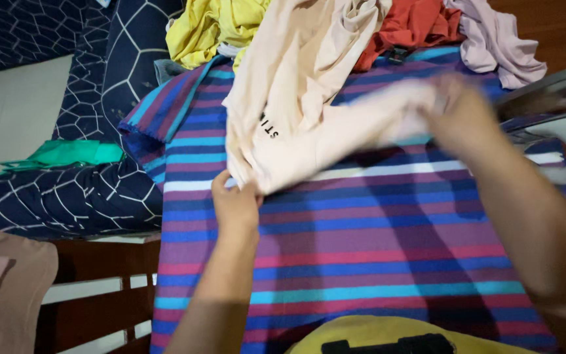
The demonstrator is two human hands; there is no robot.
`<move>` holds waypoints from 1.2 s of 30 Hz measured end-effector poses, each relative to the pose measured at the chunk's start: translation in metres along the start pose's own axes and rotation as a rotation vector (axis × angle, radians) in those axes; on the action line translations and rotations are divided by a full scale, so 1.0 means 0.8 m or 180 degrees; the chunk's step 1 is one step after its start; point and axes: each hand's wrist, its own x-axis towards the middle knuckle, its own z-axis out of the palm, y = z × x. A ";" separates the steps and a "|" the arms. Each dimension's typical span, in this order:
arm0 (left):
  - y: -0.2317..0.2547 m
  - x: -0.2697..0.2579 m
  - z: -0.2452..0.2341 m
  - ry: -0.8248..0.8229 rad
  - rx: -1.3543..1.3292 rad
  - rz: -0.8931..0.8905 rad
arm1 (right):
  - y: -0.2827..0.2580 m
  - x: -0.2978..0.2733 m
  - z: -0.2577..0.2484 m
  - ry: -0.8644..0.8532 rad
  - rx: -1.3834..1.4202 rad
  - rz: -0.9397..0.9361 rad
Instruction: The person irons a light-colored t-shirt on a striped ironing board. They repeatedly unfold, smooth, and press the shirt with an electric iron, then flip and reposition it to continue ironing different sections.
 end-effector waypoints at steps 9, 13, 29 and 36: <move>0.018 -0.072 -0.023 0.0061 0.3780 0.2462 | 0.069 -0.081 0.096 -0.0449 0.0068 0.0940; 0.038 -0.059 -0.004 -0.0113 0.4242 0.2313 | 0.068 -0.081 0.106 -0.0528 0.0193 0.0834; 0.056 0.017 -0.008 -0.1582 0.3381 0.1165 | 0.050 -0.067 0.042 -0.1292 0.0431 0.1587; 0.133 0.068 0.020 -0.1596 0.1185 0.0543 | 0.016 0.008 0.009 -0.0539 0.3433 0.0542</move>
